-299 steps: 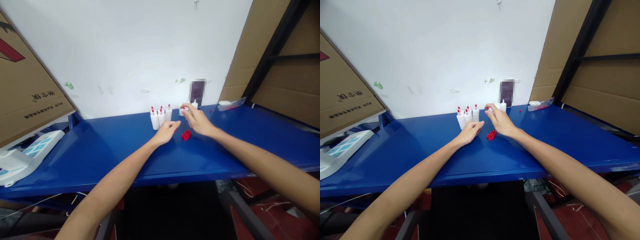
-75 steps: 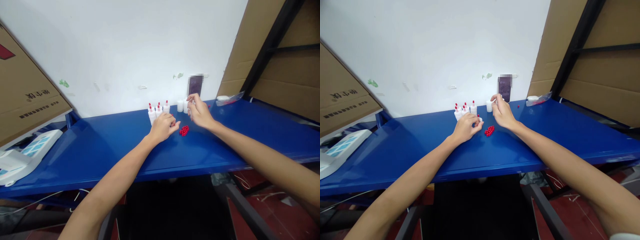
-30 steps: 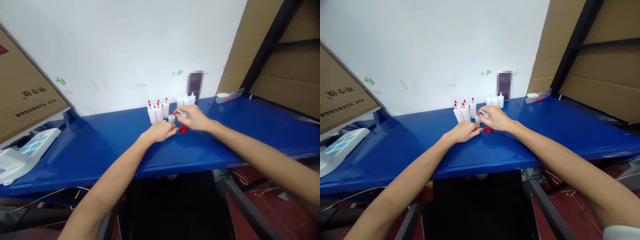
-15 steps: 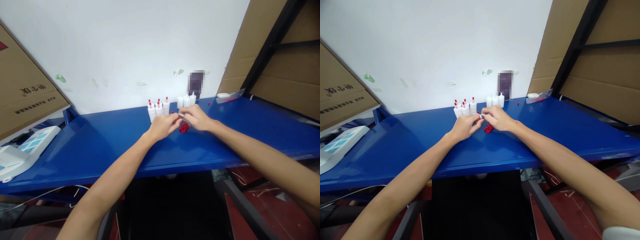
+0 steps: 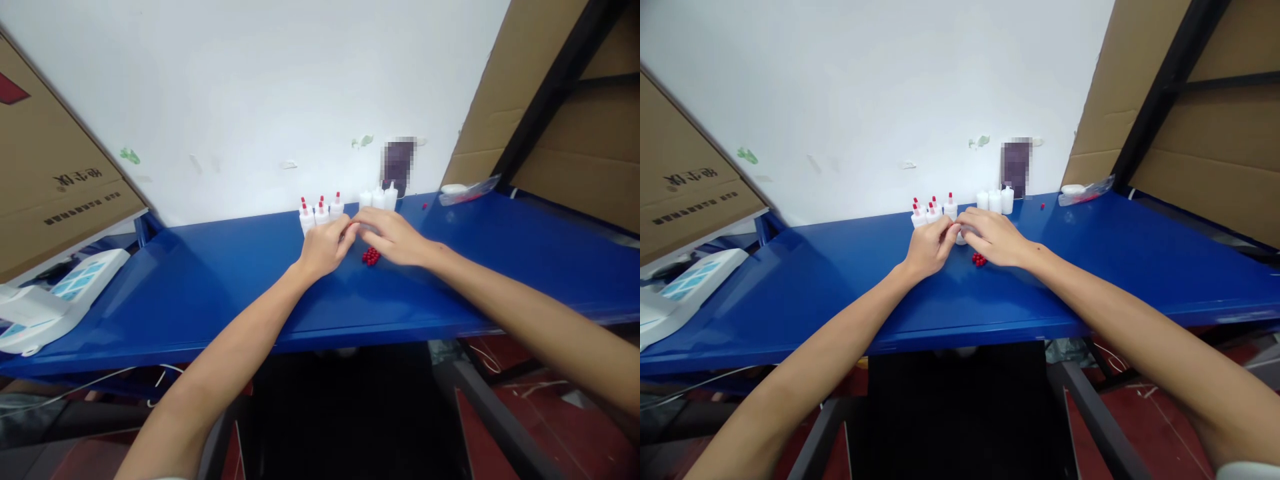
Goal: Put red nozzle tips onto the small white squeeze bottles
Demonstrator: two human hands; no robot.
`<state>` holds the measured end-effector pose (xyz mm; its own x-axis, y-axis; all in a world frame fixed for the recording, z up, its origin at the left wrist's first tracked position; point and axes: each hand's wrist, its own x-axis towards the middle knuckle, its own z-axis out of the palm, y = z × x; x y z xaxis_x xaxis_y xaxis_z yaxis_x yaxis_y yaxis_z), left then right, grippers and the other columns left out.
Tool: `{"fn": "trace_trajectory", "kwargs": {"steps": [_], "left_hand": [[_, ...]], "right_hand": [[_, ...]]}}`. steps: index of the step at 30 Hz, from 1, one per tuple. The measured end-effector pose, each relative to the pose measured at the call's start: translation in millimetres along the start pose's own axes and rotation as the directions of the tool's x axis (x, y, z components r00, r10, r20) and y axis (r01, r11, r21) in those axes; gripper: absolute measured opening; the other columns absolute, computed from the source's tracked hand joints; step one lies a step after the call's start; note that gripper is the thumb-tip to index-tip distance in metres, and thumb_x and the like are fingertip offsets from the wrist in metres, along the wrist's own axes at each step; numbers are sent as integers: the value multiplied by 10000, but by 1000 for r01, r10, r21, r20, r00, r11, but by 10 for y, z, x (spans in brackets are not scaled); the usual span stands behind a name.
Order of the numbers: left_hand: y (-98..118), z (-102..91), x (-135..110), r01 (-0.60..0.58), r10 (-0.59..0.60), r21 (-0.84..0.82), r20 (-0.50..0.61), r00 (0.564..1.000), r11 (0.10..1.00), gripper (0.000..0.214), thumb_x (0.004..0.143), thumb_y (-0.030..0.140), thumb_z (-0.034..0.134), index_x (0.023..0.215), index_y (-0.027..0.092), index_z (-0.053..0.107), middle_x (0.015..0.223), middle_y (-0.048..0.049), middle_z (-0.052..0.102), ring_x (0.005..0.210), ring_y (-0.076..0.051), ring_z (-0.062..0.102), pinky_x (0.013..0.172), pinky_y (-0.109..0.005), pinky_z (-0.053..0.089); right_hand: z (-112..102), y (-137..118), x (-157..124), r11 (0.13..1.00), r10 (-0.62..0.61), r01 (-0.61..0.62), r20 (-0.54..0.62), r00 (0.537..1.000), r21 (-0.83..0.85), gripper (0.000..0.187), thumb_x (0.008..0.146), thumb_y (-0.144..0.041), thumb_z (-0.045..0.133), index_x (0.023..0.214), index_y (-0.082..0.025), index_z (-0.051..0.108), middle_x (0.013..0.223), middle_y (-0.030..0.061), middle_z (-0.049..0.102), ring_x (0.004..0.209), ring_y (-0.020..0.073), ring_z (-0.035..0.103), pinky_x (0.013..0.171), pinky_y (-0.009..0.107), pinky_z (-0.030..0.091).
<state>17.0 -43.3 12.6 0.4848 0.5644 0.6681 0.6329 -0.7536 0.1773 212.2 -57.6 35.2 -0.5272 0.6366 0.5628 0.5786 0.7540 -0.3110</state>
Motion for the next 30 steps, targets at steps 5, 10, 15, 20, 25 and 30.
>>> {"fn": "trace_trajectory", "kwargs": {"steps": [5,10,15,20,25,30], "left_hand": [[7,-14,10,30,-30,-9,21,999,1000,378,1082,418,323,910,189,570,745,-24,655,631,-139,558,623,-280,363],[-11,-8,16,23,-21,-24,76,997,999,355,1085,407,327,946,190,570,779,-26,668,665,-146,581,640,-276,373],[-20,2,16,39,-35,-44,86,996,998,362,1089,411,311,987,188,579,787,-24,669,678,-147,594,645,-267,382],[-8,-6,12,53,-48,-80,70,996,995,378,1087,416,304,1018,189,599,775,-19,669,654,-139,582,645,-264,392],[-15,-3,0,36,-28,-68,104,994,997,389,1085,415,300,1033,185,610,758,-21,667,639,-142,581,641,-268,392],[-23,1,-8,16,-9,-38,176,984,999,378,1086,406,303,1034,186,606,799,-37,688,673,-162,608,657,-281,395]], "right_hand": [[15,45,-14,1000,16,-15,-6,1000,7,232,926,-240,446,1002,-193,660,968,80,614,861,235,565,806,371,427],[29,60,-22,1000,20,-20,-10,1000,-4,210,895,-220,464,976,-189,656,945,79,615,842,233,559,799,374,428],[44,66,-19,1000,4,-4,-41,999,-2,197,903,-237,459,975,-190,637,946,85,622,849,238,570,799,382,436],[50,61,-15,996,-21,29,-87,996,86,230,901,-224,474,1095,-196,594,1084,104,679,962,254,617,874,397,461],[44,69,-20,991,-7,13,-41,999,136,290,877,-236,502,1157,-209,569,1089,93,698,950,261,629,873,408,471],[28,99,-29,985,3,-4,5,1000,175,324,818,-227,506,1128,-196,594,1042,79,702,896,250,622,834,388,459]]}}
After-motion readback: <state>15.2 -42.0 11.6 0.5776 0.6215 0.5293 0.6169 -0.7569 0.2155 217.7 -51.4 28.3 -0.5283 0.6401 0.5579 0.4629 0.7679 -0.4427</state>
